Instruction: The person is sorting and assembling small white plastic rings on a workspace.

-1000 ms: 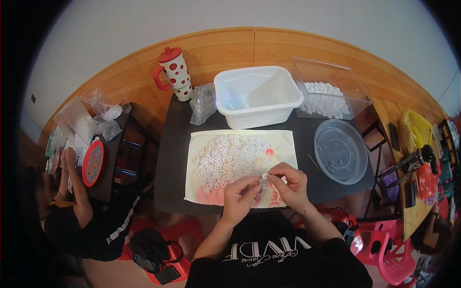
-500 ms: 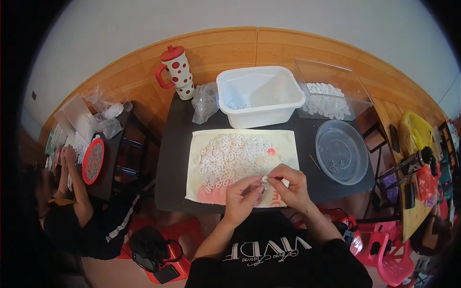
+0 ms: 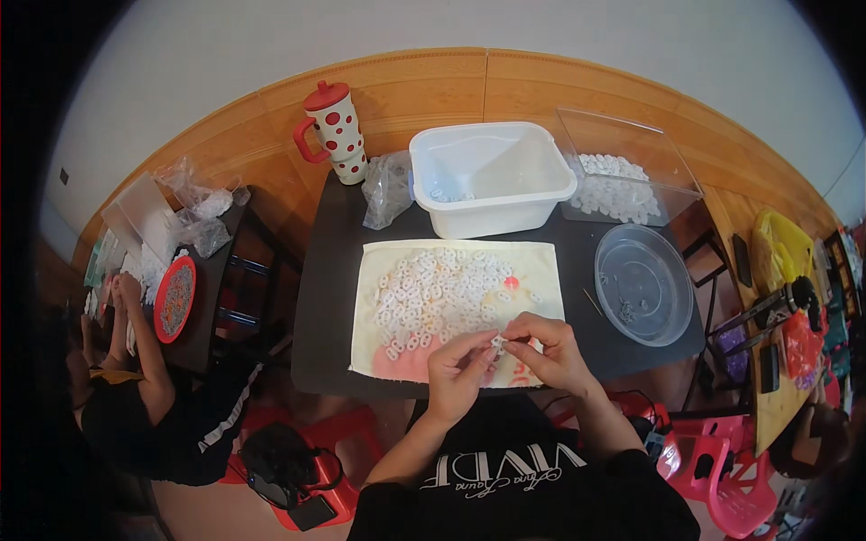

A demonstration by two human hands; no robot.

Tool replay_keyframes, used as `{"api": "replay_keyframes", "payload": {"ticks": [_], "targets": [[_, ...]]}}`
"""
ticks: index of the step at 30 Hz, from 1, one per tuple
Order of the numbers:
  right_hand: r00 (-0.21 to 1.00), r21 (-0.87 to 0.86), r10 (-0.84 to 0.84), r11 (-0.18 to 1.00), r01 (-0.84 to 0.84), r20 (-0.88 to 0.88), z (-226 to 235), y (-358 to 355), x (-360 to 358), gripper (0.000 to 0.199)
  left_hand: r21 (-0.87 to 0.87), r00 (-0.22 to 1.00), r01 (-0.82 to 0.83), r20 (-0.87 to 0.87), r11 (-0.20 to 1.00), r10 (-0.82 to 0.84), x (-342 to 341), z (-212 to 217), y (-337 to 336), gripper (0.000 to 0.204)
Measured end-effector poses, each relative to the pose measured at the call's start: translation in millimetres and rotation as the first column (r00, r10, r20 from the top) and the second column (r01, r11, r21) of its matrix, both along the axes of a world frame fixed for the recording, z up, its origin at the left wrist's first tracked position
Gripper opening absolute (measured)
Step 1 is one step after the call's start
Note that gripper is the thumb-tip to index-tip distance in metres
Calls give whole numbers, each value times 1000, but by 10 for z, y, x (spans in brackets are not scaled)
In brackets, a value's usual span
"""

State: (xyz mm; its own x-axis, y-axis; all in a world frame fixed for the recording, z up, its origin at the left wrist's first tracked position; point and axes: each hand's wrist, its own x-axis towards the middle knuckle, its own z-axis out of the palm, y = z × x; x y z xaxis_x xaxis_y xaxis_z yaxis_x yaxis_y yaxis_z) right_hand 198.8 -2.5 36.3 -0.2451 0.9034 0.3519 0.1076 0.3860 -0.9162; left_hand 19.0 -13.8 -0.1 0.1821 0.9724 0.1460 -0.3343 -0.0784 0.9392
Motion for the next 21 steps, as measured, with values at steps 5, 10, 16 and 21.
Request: {"api": "replay_keyframes", "payload": {"ticks": [5,10,16,21], "targets": [[999,-60,54,997,-54,-3,-38,-33,38,25,-18,1000,28,-9,999,-28,6,20,-18,29],[998,-130,62,989,-65,-27,-197,-19,122,27,21,987,123,-107,992,-120,-49,-5,62,33],[998,-174,63,983,-64,-8,-169,-11,109,25,27,981,130,-149,991,-125,-7,-44,120,29],[995,-210,73,974,-85,-62,-276,0,129,25,-71,987,151,-52,986,-155,18,-91,134,26]]}}
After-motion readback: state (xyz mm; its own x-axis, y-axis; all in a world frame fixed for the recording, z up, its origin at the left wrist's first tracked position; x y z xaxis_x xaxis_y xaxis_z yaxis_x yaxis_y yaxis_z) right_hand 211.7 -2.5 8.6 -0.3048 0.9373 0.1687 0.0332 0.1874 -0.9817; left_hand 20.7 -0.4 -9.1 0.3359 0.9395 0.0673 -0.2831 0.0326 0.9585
